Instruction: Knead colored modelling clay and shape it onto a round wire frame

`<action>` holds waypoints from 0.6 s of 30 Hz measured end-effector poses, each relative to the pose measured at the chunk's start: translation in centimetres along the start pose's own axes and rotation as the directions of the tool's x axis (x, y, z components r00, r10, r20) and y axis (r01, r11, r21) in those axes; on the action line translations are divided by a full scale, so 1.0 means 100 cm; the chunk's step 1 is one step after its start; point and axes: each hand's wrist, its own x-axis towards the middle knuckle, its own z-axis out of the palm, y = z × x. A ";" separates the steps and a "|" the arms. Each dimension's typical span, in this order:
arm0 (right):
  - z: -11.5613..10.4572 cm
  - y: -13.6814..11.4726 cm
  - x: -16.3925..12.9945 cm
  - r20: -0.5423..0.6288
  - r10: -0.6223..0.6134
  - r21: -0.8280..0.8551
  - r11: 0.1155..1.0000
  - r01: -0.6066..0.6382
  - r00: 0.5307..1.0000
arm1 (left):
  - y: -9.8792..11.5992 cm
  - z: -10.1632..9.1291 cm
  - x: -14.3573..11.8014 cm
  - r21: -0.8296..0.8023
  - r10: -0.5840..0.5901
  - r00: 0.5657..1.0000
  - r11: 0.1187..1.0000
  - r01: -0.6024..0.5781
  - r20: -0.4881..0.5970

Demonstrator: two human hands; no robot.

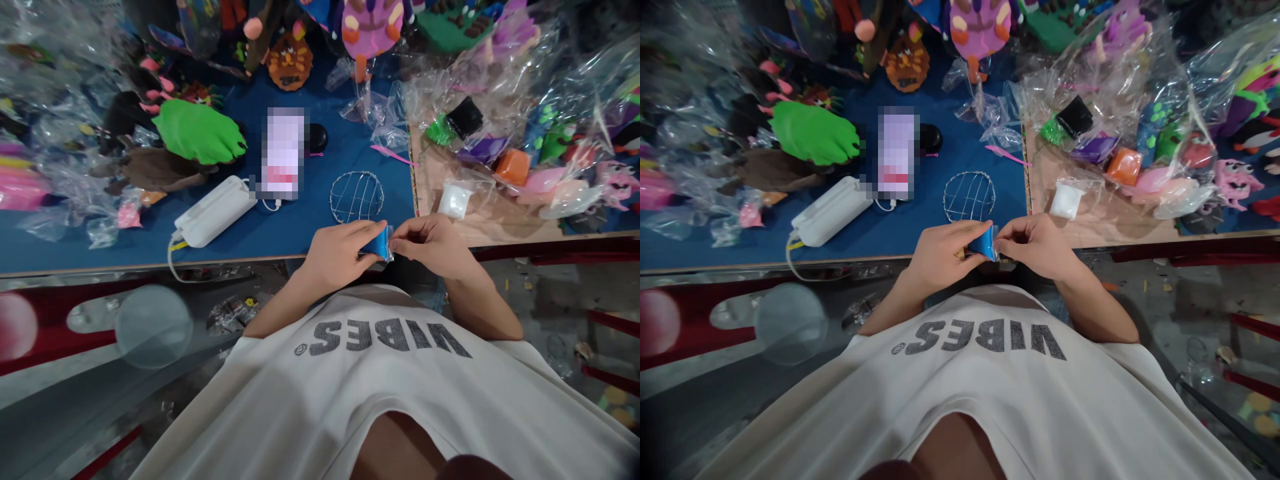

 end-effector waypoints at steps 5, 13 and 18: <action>0.003 0.004 -0.001 -0.022 0.016 0.033 0.999 -0.015 1.000 | 0.001 0.001 0.000 -0.010 0.004 1.000 1.000 -0.005 -0.015; 0.011 0.003 -0.005 -0.052 0.019 0.075 0.997 -0.015 0.998 | 0.004 0.005 -0.002 -0.030 -0.015 0.999 0.999 0.014 -0.044; 0.017 0.002 -0.007 -0.115 0.015 0.102 0.995 -0.003 0.993 | 0.014 0.003 -0.005 -0.351 -0.112 0.990 0.933 0.076 -0.081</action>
